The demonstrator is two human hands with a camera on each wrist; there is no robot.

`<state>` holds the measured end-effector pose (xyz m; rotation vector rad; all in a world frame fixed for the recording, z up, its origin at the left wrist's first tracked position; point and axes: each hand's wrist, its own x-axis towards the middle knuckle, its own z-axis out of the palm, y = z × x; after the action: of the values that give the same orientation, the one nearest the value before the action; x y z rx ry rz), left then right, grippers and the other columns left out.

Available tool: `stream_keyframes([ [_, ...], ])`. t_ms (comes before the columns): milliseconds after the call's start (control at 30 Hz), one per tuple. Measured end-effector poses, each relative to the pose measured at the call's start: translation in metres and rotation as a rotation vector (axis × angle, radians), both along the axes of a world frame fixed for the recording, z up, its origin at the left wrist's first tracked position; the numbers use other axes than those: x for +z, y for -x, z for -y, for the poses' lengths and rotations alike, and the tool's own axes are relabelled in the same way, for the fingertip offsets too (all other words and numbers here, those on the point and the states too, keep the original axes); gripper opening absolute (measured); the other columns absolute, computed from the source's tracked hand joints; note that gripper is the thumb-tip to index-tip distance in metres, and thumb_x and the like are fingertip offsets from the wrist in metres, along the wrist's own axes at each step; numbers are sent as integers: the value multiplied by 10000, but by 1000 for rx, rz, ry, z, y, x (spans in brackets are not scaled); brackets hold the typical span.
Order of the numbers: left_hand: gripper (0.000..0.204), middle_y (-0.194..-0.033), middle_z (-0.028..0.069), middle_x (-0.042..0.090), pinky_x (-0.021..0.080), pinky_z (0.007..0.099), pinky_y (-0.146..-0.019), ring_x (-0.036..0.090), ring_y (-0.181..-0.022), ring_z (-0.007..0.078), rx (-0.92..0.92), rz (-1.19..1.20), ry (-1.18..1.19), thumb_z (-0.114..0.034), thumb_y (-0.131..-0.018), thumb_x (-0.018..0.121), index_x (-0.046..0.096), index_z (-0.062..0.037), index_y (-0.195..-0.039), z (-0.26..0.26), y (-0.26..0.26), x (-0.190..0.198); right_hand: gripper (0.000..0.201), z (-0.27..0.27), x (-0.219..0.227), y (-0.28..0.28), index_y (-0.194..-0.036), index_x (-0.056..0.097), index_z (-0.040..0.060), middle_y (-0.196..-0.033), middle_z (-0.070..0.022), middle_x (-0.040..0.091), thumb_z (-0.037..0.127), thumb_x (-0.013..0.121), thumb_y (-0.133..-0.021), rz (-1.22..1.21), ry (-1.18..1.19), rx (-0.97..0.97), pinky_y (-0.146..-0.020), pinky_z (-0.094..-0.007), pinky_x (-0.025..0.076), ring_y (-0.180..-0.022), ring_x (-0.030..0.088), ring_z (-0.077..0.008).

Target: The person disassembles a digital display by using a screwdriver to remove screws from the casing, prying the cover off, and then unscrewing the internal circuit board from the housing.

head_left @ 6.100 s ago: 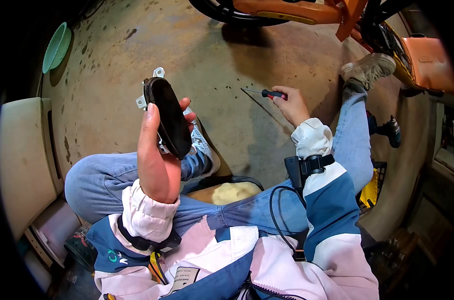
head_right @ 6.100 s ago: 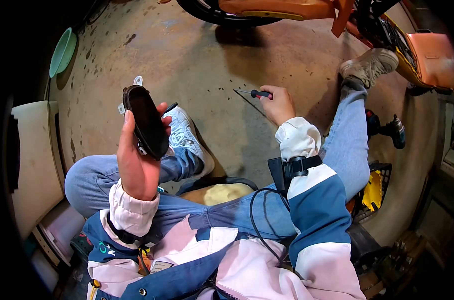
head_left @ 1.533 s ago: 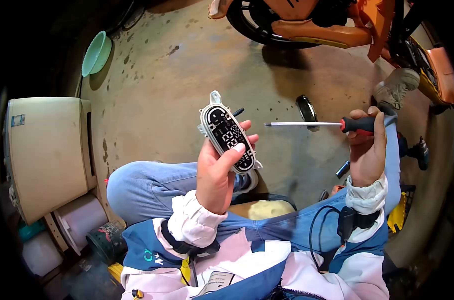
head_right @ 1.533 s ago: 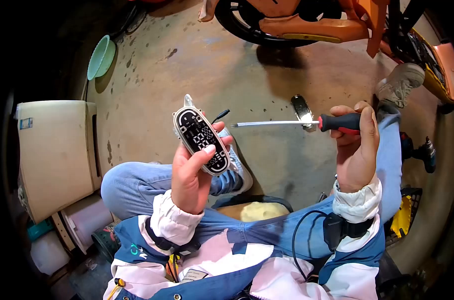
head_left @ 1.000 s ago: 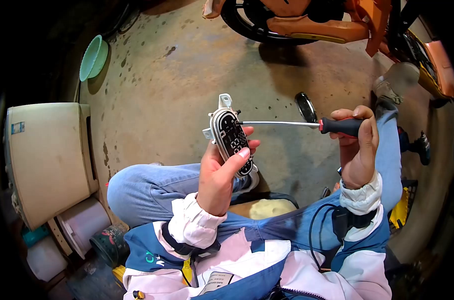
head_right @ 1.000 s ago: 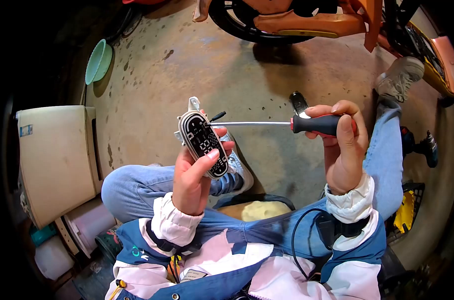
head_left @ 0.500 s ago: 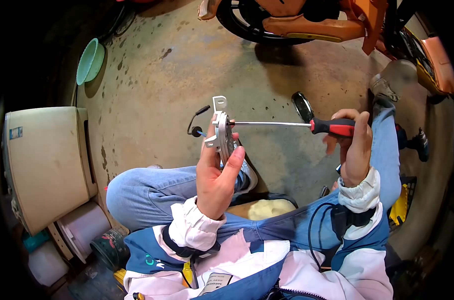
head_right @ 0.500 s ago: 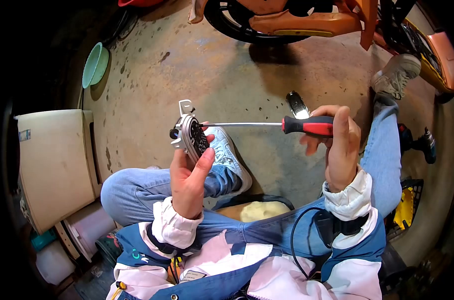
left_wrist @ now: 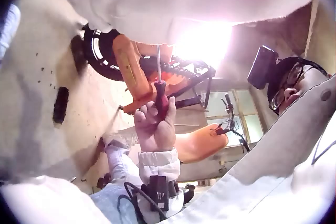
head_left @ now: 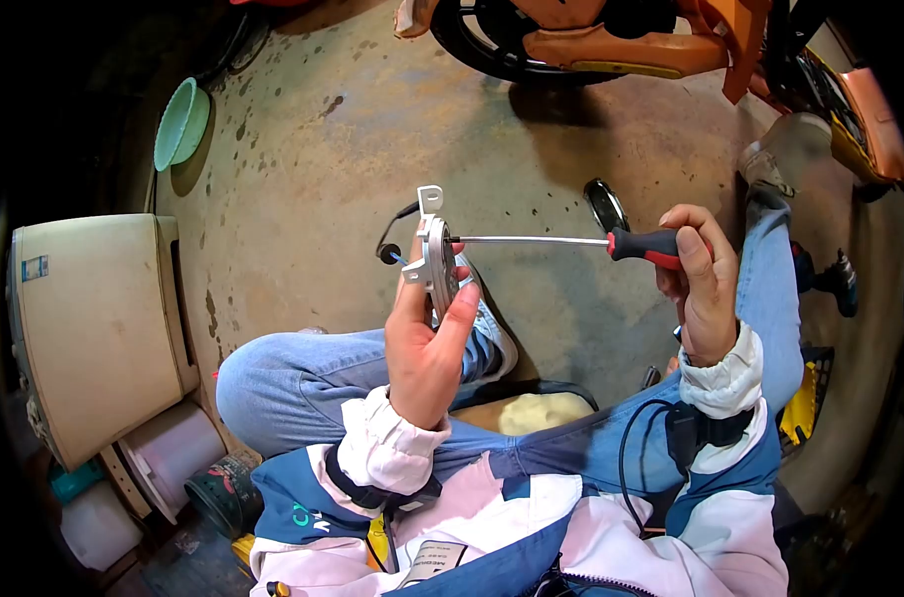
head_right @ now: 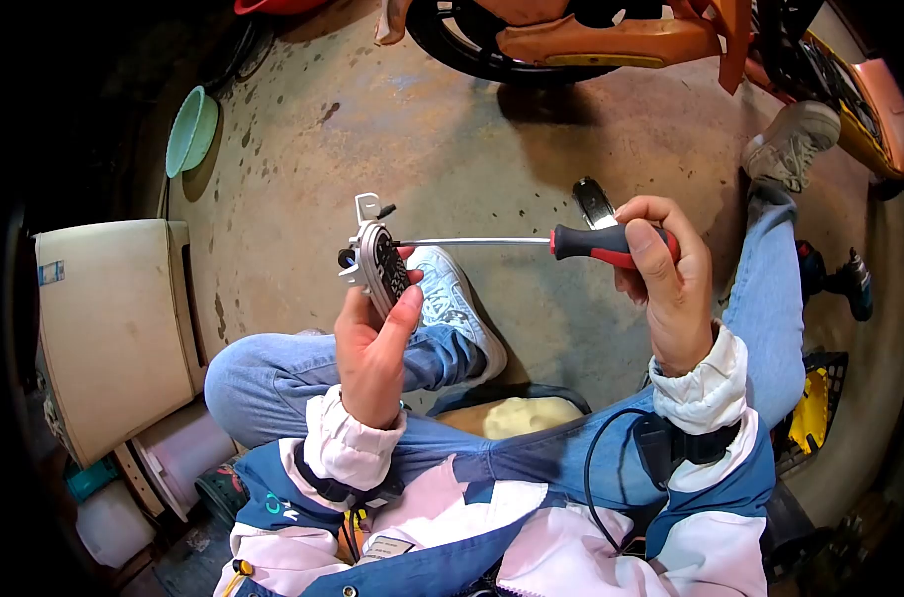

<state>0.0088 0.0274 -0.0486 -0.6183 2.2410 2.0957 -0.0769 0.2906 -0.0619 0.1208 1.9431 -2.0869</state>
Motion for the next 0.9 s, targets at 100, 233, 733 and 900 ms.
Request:
stream_keyframes([
  [100, 412, -1105, 36, 610, 458, 244, -859, 551, -959, 85, 18, 16, -38, -100, -991, 627, 531, -12, -1383, -1, 2, 3, 413, 2, -11, 1, -1176, 548, 61, -812, -8, 585, 431, 611, -1004, -140, -30, -17, -605, -202, 432, -652, 532, -78],
  [233, 336, -1037, 15, 628, 444, 226, -815, 543, -925, 71, 49, 20, -116, -105, -991, 626, 579, -14, -1310, -3, 5, 7, 423, 5, -11, 4, -1218, 502, 56, -864, -27, 591, 386, 629, -985, -242, 2, -8, -703, -232, 467, -731, 559, -108],
  [733, 343, -1253, 95, 646, 468, 300, -959, 626, -1080, 165, 73, 138, -190, -97, -972, 600, 575, 0, -1300, 0, 6, 0, 348, 0, -3, 7, -1251, 476, 37, -1011, -43, 583, 154, 605, -950, -212, 14, 128, -899, -264, 464, -975, 561, -128],
  [900, 342, -1254, 89, 647, 469, 298, -949, 626, -1077, 163, 74, 138, -210, -98, -974, 597, 575, -1, -1300, -1, 6, -1, 415, -12, -4, 6, -1276, 453, 31, -1070, -60, 607, 91, 592, -889, -66, -99, 149, -928, -264, 447, -1019, 564, -130],
])
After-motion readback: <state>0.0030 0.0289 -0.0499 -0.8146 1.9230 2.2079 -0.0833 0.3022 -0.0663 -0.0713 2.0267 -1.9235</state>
